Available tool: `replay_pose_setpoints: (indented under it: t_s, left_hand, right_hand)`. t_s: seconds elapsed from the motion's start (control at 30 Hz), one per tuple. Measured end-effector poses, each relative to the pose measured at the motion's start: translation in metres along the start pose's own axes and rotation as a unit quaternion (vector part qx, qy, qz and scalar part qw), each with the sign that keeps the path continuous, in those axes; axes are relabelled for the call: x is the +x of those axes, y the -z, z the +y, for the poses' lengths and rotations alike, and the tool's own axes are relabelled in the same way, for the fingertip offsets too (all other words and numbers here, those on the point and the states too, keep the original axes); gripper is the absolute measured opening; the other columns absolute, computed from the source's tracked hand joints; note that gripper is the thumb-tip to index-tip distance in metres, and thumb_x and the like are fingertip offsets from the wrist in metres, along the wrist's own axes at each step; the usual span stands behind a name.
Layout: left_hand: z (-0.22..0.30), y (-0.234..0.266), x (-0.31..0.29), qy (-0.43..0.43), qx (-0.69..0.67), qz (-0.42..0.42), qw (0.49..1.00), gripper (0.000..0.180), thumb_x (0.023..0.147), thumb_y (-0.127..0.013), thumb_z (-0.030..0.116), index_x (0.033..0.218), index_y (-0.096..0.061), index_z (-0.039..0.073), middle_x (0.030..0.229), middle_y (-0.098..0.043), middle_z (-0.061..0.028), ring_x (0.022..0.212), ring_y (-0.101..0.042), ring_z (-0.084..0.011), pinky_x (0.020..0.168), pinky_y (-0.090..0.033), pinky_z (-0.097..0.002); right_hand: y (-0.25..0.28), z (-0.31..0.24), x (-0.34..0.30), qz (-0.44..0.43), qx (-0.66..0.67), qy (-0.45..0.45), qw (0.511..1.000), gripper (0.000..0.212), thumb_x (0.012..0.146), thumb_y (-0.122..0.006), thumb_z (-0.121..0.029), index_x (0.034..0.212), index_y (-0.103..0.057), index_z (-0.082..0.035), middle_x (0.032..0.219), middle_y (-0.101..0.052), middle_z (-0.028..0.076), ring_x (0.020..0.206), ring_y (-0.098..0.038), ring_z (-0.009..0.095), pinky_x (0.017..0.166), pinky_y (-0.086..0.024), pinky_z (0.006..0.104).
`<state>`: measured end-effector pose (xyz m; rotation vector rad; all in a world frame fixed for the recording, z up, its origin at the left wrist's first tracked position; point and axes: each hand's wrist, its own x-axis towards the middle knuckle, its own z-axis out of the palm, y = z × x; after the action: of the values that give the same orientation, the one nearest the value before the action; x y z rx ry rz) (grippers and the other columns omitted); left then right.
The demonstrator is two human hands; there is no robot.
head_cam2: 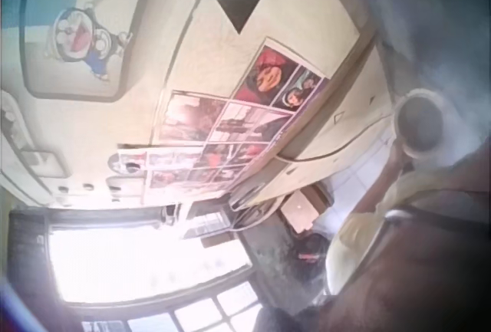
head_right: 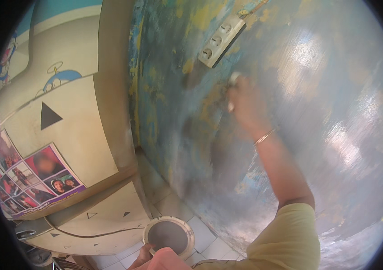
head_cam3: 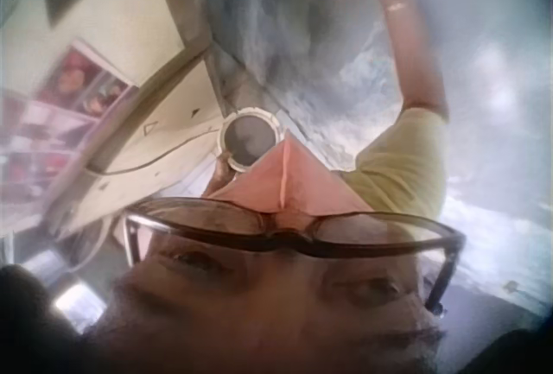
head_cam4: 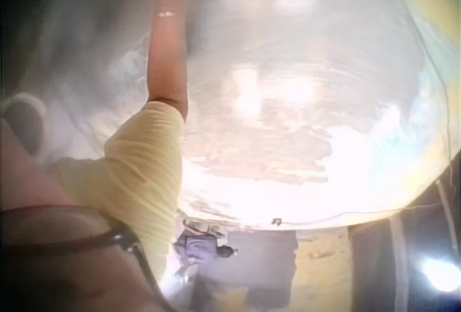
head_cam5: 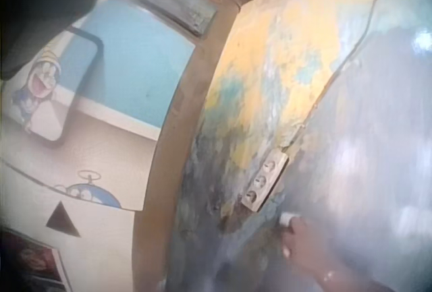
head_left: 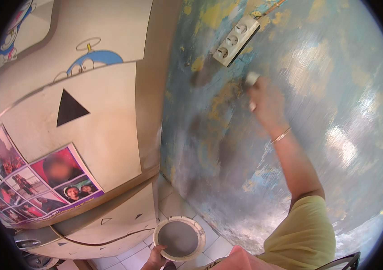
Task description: The person paints a wall using a brush, dipping it into a bucket of grey paint and applying it to a surface with peeling yellow and blue paint.
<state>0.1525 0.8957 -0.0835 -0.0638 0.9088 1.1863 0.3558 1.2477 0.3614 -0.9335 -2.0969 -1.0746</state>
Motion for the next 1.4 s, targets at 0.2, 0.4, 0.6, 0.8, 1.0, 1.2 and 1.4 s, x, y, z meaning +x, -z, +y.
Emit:
replay_pose_setpoints:
  t_s: [0.2,0.4,0.6,0.8,1.0,1.2,1.4]
  left_hand:
    - [0.016,-0.012,0.023,0.024,0.027,-0.028,0.999,0.060,0.075,-0.053,0.022,0.131,-0.041,0.004,0.126,-0.051,-0.0180,0.113,-0.050,-0.0361,0.098,-0.040,-0.0516]
    - [0.026,-0.023,0.041,0.023,0.032,-0.067,0.997,0.062,0.076,-0.054,0.025,0.132,-0.040,0.004,0.127,-0.050,-0.0185,0.115,-0.049,-0.0363,0.098,-0.041,-0.0524]
    - [0.032,-0.023,0.051,0.029,0.047,-0.085,0.995,0.064,0.076,-0.056,0.029,0.133,-0.039,0.004,0.128,-0.049,-0.0190,0.116,-0.048,-0.0365,0.098,-0.041,-0.0533]
    - [0.035,-0.042,0.063,0.030,0.064,-0.091,0.993,0.067,0.077,-0.057,0.032,0.134,-0.038,0.003,0.129,-0.048,-0.0195,0.118,-0.047,-0.0367,0.098,-0.042,-0.0541]
    - [0.027,-0.061,0.070,0.014,0.068,-0.092,0.993,0.070,0.077,-0.059,0.035,0.135,-0.037,0.003,0.130,-0.048,-0.0200,0.120,-0.046,-0.0368,0.097,-0.042,-0.0550]
    - [0.019,-0.066,0.079,-0.011,0.071,-0.096,0.993,0.073,0.078,-0.060,0.038,0.136,-0.036,0.003,0.131,-0.047,-0.0205,0.121,-0.045,-0.0370,0.097,-0.043,-0.0559]
    - [0.004,-0.064,0.091,-0.039,0.076,-0.095,0.992,0.076,0.078,-0.062,0.041,0.137,-0.035,0.002,0.132,-0.046,-0.0210,0.123,-0.044,-0.0372,0.097,-0.043,-0.0567]
  right_hand:
    - [0.018,0.076,0.049,0.133,-0.126,0.004,0.983,0.011,0.065,-0.068,-0.016,0.073,-0.063,-0.010,0.099,-0.054,0.008,0.094,-0.055,0.027,0.073,-0.047,0.0396]
    - [-0.047,0.019,-0.017,-0.165,-0.121,0.112,0.972,0.034,0.063,-0.074,-0.031,0.088,-0.071,-0.007,0.100,-0.054,0.009,0.098,-0.055,0.027,0.084,-0.048,0.0370]
    - [0.019,0.006,-0.009,-0.096,-0.007,0.015,0.995,0.013,0.068,-0.066,-0.016,0.079,-0.063,-0.010,0.094,-0.053,0.010,0.096,-0.055,0.028,0.073,-0.050,0.0394]
    - [0.099,0.109,0.076,0.182,-0.159,-0.004,0.970,0.010,0.066,-0.064,-0.011,0.075,-0.061,-0.009,0.091,-0.053,0.008,0.094,-0.055,0.028,0.069,-0.049,0.0388]
    - [0.048,0.134,0.070,0.015,-0.162,-0.035,0.986,0.010,0.070,-0.064,-0.012,0.077,-0.061,-0.006,0.092,-0.055,0.010,0.093,-0.057,0.028,0.072,-0.050,0.0366]
    - [0.037,0.056,0.002,-0.204,-0.020,0.111,0.973,0.018,0.072,-0.068,-0.023,0.082,-0.067,-0.008,0.102,-0.058,0.012,0.099,-0.059,0.029,0.080,-0.049,0.0406]
    - [0.098,0.132,0.070,0.110,-0.093,0.010,0.990,0.009,0.073,-0.064,-0.019,0.075,-0.066,-0.011,0.095,-0.055,0.009,0.091,-0.058,0.028,0.074,-0.049,0.0383]
